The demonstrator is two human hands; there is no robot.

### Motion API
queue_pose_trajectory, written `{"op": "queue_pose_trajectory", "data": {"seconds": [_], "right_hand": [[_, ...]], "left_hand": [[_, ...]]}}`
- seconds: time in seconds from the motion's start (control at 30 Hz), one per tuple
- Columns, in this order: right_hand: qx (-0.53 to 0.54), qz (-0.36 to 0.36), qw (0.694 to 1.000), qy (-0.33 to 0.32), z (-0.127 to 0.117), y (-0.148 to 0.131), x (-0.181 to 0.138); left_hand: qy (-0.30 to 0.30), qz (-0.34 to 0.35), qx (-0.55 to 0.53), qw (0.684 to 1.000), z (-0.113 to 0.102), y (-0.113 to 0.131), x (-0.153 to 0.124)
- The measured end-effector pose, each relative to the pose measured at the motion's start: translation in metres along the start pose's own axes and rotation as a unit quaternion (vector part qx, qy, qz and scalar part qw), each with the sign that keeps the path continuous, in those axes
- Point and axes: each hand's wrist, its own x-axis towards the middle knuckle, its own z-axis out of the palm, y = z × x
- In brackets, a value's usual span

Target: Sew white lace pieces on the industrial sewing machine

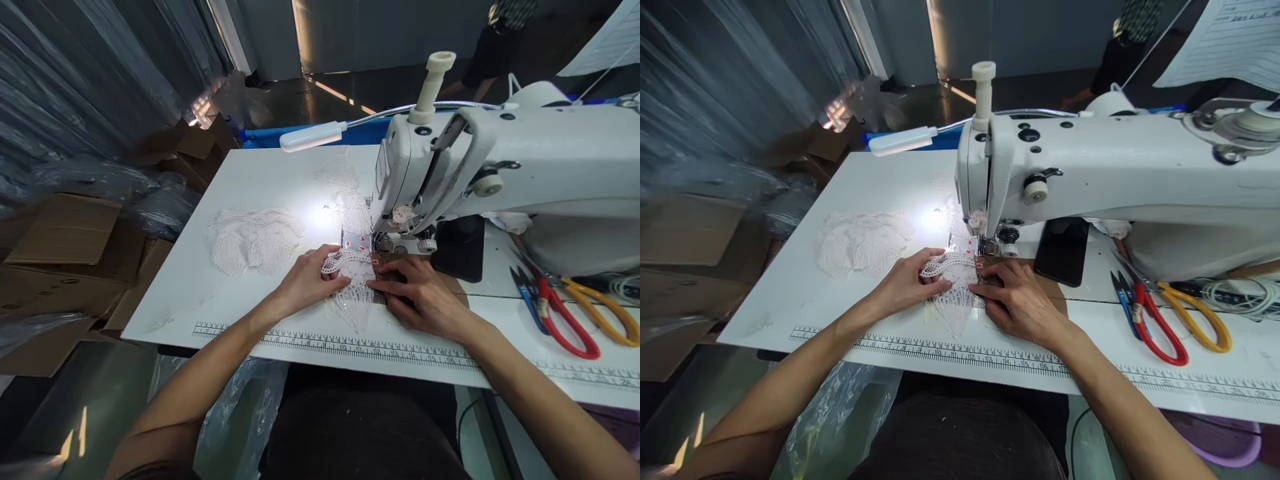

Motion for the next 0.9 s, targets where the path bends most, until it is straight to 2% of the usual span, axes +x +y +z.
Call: {"op": "queue_pose_trajectory", "data": {"seconds": [0.33, 0.37, 0.43, 0.5, 0.53, 0.57, 0.67, 0.77, 0.9], "right_hand": [[0.003, 0.012, 1.0, 0.003, -0.001, -0.003, 0.0], [0.003, 0.014, 1.0, 0.002, -0.001, -0.003, 0.0], [0.003, 0.015, 1.0, 0.0, -0.001, -0.003, 0.0], [0.0, 0.013, 1.0, -0.003, -0.001, -0.002, 0.0], [-0.003, 0.012, 1.0, -0.004, -0.001, -0.002, -0.001], [-0.006, 0.012, 1.0, -0.004, 0.0, -0.002, -0.001], [-0.013, 0.015, 1.0, -0.001, 0.0, -0.002, -0.001], [-0.016, 0.015, 1.0, 0.002, 0.001, -0.003, -0.001], [-0.014, 0.015, 1.0, 0.004, -0.001, -0.005, 0.0]], "left_hand": [[-0.004, 0.05, 0.031, 0.998, -0.006, -0.006, 0.002], [0.01, 0.066, 0.048, 0.997, -0.007, -0.007, 0.002], [0.079, 0.116, 0.109, 0.984, -0.008, -0.007, 0.004], [0.156, 0.199, 0.198, 0.947, -0.006, -0.005, 0.007], [0.172, 0.251, 0.242, 0.921, -0.004, -0.004, 0.01], [0.166, 0.306, 0.278, 0.895, -0.002, -0.002, 0.013], [0.098, 0.443, 0.338, 0.824, 0.006, 0.004, 0.023], [0.08, 0.491, 0.37, 0.785, 0.012, 0.004, 0.035], [0.066, 0.508, 0.407, 0.756, 0.014, -0.005, 0.046]]}}
